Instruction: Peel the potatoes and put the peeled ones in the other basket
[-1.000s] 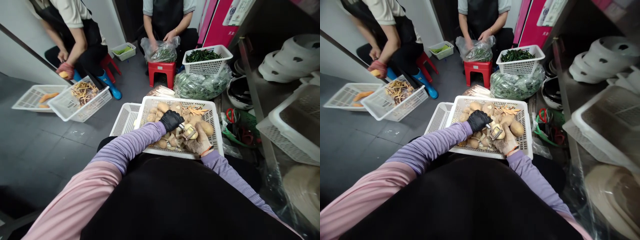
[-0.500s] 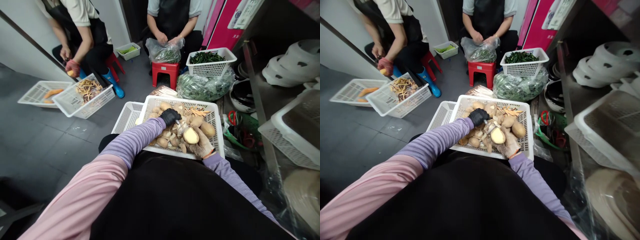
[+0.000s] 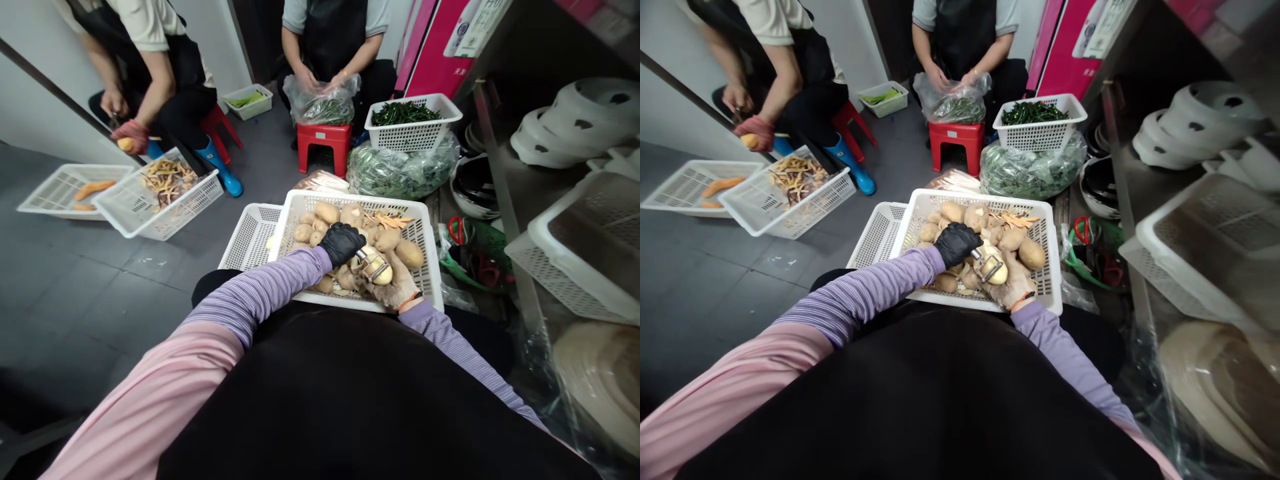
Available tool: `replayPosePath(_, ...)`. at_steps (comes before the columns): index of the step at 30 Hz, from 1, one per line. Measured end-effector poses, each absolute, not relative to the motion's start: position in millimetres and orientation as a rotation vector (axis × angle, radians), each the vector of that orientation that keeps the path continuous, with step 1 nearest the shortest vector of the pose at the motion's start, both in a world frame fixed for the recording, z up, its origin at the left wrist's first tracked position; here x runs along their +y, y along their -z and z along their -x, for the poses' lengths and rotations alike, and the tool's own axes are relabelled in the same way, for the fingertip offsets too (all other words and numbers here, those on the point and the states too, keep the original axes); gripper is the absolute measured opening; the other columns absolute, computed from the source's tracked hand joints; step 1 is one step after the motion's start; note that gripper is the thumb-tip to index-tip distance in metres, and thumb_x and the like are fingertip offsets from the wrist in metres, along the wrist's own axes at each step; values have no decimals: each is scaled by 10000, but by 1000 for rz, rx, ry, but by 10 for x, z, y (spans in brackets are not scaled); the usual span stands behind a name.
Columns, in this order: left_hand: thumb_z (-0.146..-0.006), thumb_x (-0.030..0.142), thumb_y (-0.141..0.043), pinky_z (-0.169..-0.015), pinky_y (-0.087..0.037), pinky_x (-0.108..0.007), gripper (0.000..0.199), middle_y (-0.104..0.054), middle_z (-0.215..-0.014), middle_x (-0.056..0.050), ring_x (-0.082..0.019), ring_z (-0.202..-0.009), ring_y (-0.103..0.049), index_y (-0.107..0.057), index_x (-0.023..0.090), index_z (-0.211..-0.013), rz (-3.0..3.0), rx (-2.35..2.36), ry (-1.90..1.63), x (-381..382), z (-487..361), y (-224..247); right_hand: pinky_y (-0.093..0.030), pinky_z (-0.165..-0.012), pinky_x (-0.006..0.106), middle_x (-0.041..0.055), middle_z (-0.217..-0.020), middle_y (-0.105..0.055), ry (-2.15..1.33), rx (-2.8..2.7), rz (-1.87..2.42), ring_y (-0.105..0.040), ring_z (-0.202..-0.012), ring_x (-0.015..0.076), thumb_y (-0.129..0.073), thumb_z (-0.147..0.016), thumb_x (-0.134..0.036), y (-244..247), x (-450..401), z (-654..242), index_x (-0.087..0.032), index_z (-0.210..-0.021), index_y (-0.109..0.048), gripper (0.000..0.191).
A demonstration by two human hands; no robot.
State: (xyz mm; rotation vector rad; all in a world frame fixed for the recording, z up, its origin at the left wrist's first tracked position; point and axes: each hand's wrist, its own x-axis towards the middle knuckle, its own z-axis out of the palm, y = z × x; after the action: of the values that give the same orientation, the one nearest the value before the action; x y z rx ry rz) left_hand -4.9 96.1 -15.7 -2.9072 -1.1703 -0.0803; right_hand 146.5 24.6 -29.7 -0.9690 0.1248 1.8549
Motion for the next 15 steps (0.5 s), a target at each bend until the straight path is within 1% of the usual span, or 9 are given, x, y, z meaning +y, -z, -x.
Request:
replayPosePath(2, -990, 219, -408, -773, -375, -374, 313, -690, -980, -151, -257, -939, -610, -708, 156, -1052, 2910, -1147, 87, 932, 19, 207, -570, -486, 295, 13, -695, -710, -1766, 190, 1045, -661, -560, 174, -425, -1004, -386, 245, 245, -1400, -198, -1074, -632, 288)
replayPosePath(4, -985, 217, -410, -778, -374, -383, 316, -685, -972, -163, -267, -949, -607, -711, 146, -1047, 2915, -1139, 85, 985, 49, 276, -540, -444, 265, -10, -635, -682, -1691, 236, 1104, -621, -502, 155, -399, -1015, -364, 179, 241, -1342, -198, -1059, -623, 281)
replayPosePath(7, -979, 208, -409, -776, -375, -382, 329, -686, -969, -182, -265, -939, -608, -716, 112, -1049, 2875, -1290, 4, 1170, 205, 367, -542, -444, 265, -9, -695, -712, -1717, 243, 1113, -653, -557, 164, -423, -1005, -345, 82, 203, -1293, -213, -1104, -605, 245)
replayPosePath(10, -975, 215, -426, -771, -380, -365, 326, -696, -947, -166, -244, -905, -613, -723, 103, -1051, 2816, -1486, -65, 1331, 347, 407, -570, -475, 285, 8, -790, -743, -1802, 167, 1020, -694, -649, 181, -463, -986, -353, 52, 156, -1302, -224, -1151, -601, 251)
replayPosePath(13, -972, 248, -453, -794, -384, -372, 321, -702, -975, -165, -260, -964, -618, -732, 120, -1065, 2920, -1290, 1, 1392, 322, 423, -593, -505, 311, 3, -792, -744, -1819, 119, 1042, -701, -658, 185, -475, -974, -359, 131, 138, -1378, -231, -1111, -612, 233)
replayPosePath(15, -968, 253, -463, -801, -385, -381, 319, -702, -1001, -179, -276, -999, -619, -732, 120, -1077, 2956, -1187, -21, 1426, 276, 433, -602, -524, 327, 5, -789, -743, -1812, 9, 1071, -705, -664, 191, -510, -948, -345, 217, 123, -1458, -236, -1090, -618, 209)
